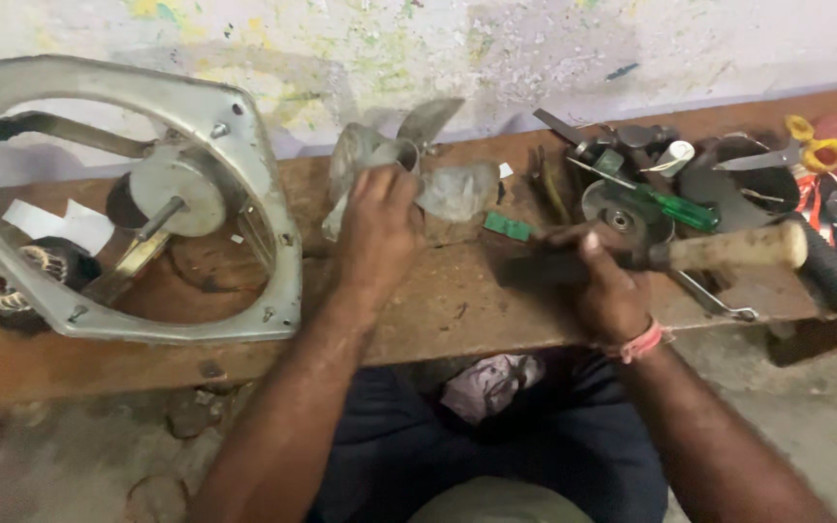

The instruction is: The person uses a hammer and a chisel to scrape and clean the surface of a metal fan blade. They then use a screwdriver to scrape the blade further and remove debris.

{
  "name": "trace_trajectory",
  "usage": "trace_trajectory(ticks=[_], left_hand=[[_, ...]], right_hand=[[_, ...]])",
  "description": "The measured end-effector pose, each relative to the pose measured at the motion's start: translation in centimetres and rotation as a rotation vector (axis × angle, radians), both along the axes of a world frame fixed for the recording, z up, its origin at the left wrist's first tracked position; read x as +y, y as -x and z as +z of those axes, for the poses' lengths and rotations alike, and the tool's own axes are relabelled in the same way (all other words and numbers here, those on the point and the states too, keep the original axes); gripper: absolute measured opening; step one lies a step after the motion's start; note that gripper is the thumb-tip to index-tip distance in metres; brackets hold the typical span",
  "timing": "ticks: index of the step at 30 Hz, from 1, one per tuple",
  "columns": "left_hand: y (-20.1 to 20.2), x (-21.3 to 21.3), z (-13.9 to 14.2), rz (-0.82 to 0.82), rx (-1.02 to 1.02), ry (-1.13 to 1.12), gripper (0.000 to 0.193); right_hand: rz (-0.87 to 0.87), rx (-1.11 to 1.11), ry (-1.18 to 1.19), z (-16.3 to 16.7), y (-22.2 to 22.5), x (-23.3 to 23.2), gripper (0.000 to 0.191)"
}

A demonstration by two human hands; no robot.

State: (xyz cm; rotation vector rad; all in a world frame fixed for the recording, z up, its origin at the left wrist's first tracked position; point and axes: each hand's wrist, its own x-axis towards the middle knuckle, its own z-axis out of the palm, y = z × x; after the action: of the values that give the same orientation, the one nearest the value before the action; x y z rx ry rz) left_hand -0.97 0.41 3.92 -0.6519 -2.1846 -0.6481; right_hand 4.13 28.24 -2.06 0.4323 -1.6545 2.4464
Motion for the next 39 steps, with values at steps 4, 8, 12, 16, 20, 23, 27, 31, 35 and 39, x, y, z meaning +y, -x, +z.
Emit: trace_trajectory(ticks=[4,8,12,16,20,23,27,31,35,39], left_hand=[[0.3,-0.3,-1.2,0.105,-0.108,0.215,0.027],[1.1,-0.6,-2.9,0.111,-0.083,0.255,0.030],[1.1,-0.6,-3.6,0.113,-0.118,0.223,0.029],[-0.6,-0.9,-3.3,-0.051,0.004,-0.010,0.047],[-3.4,-0.9,-3.6,0.115,-0.217,-0.392,0.027],[-4.3,0.2,-5.1,0.052,-0.647,-0.788,0.021],[-3.1,2.2,-7.4,-0.208,-0.934,-1.238,0.027],[-1.6,2.7,-8.7,-0.328,-0.989,-1.379,0.027],[-0.1,3.1,-8.8,-0.351,-1.012,-1.480,0.028],[0.8,4.1,-8.9,-0.362,-0.993,-1.415,0.027]], right_hand=[[0.124,-0.232,0.275,0.5,0.6,0.4,0.033],[0.037,-0.330,0.037,2.3,2.0,0.3,0.034],[0.020,-0.370,-0.295,3.5,4.5,-1.1,0.030],[-0.182,-0.134,-0.691,3.0,6.4,-2.4,0.049],[-0.282,0.050,-0.935,2.0,7.0,-2.6,0.056],[-0.343,0.012,-1.056,1.8,7.2,-2.5,0.052],[-0.338,0.294,-1.095,1.7,7.0,-2.5,0.049],[-0.303,0.312,-1.057,2.5,6.2,-1.3,0.045],[-0.621,0.555,-1.153,5.1,5.5,2.4,0.028],[-0.669,0.451,-1.364,7.3,4.5,7.1,0.022]])
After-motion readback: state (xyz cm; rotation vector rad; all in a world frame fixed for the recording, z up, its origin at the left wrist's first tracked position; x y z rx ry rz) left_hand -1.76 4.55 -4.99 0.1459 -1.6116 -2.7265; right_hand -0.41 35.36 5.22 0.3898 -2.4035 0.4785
